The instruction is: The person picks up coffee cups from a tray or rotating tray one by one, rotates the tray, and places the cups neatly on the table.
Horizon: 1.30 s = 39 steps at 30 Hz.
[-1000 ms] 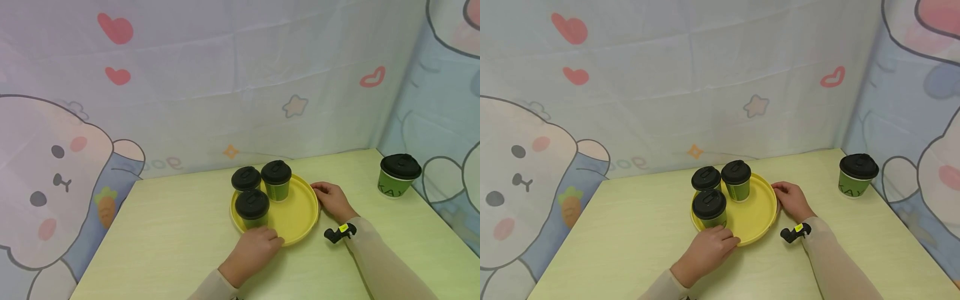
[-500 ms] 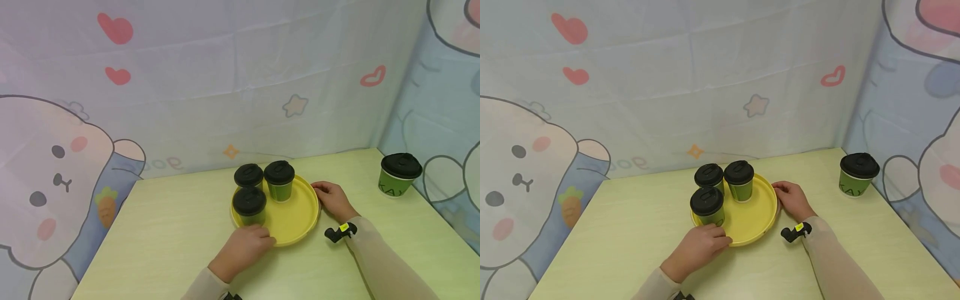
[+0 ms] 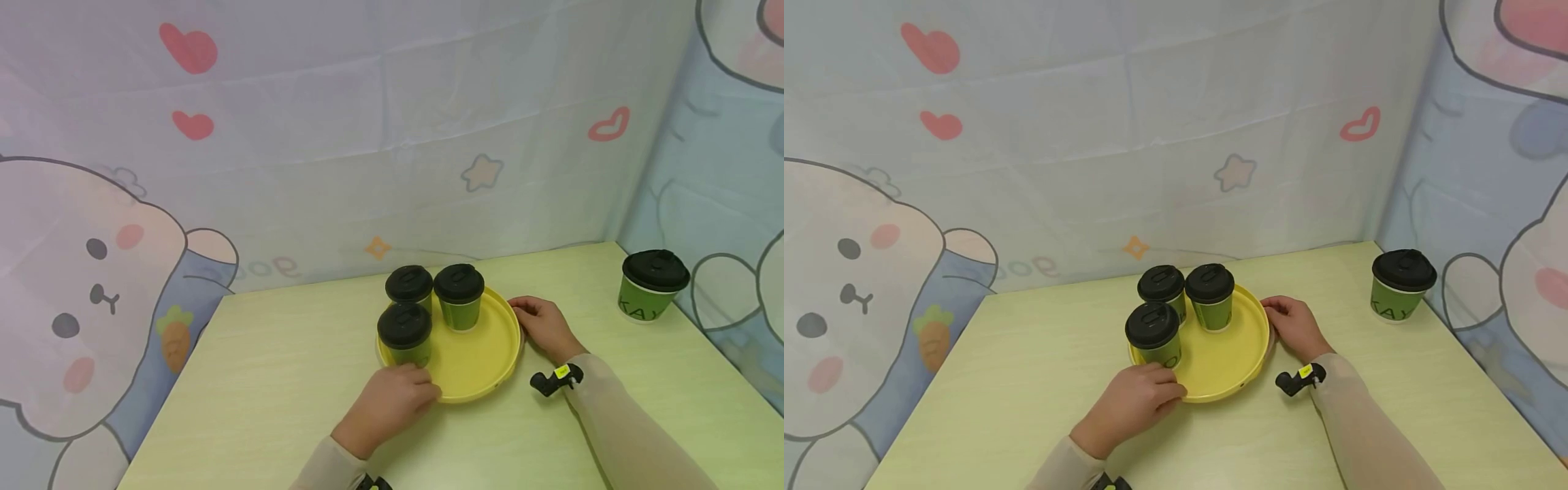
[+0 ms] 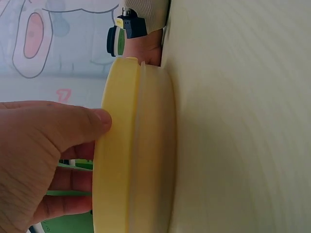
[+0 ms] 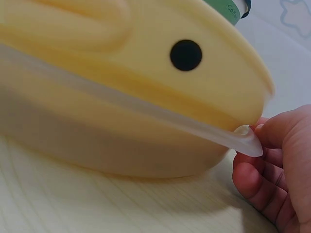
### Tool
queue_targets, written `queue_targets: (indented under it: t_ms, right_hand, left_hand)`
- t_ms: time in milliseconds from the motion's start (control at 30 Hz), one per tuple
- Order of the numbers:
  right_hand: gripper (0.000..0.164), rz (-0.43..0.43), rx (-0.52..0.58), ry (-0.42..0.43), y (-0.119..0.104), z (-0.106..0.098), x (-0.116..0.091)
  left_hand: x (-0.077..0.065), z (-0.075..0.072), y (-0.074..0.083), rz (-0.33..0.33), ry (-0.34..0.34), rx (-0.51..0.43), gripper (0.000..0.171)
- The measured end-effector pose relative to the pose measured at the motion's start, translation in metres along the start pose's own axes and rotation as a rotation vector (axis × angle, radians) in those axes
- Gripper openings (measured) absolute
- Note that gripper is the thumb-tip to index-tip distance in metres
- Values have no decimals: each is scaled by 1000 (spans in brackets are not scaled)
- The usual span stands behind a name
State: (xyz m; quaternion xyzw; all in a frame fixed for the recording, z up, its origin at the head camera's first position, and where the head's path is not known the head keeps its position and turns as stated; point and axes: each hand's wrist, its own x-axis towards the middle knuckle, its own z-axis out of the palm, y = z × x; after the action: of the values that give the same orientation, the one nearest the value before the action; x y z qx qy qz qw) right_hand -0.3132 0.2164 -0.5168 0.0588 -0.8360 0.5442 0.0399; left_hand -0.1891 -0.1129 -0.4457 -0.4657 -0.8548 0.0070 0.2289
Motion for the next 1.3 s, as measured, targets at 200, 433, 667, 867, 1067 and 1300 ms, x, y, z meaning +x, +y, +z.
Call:
queue_targets:
  t_ms: [200, 433, 667, 867, 1067, 1300]
  right_hand:
    - [33, -7, 6, -4, 0, 0, -1]
    - [32, -3, 11, 4, 0, 0, 0]
    - [31, -6, 4, 1, -2, 0, -1]
    - [31, 2, 9, 3, -5, 0, -3]
    - [30, 19, 19, 0, -6, 1, -3]
    - [31, 20, 0, -3, -4, 1, 0]
  left_hand:
    - [5, 1, 3, -50, 53, -23, 17]
    - [20, 9, 17, -64, 27, -19, 23]
    - [26, 14, 26, -88, -46, -52, 17]
    - [27, 17, 27, -87, -40, -73, 6]
    - [25, 16, 25, -84, -29, -64, 4]
    - [20, 10, 19, -71, -8, -65, 4]
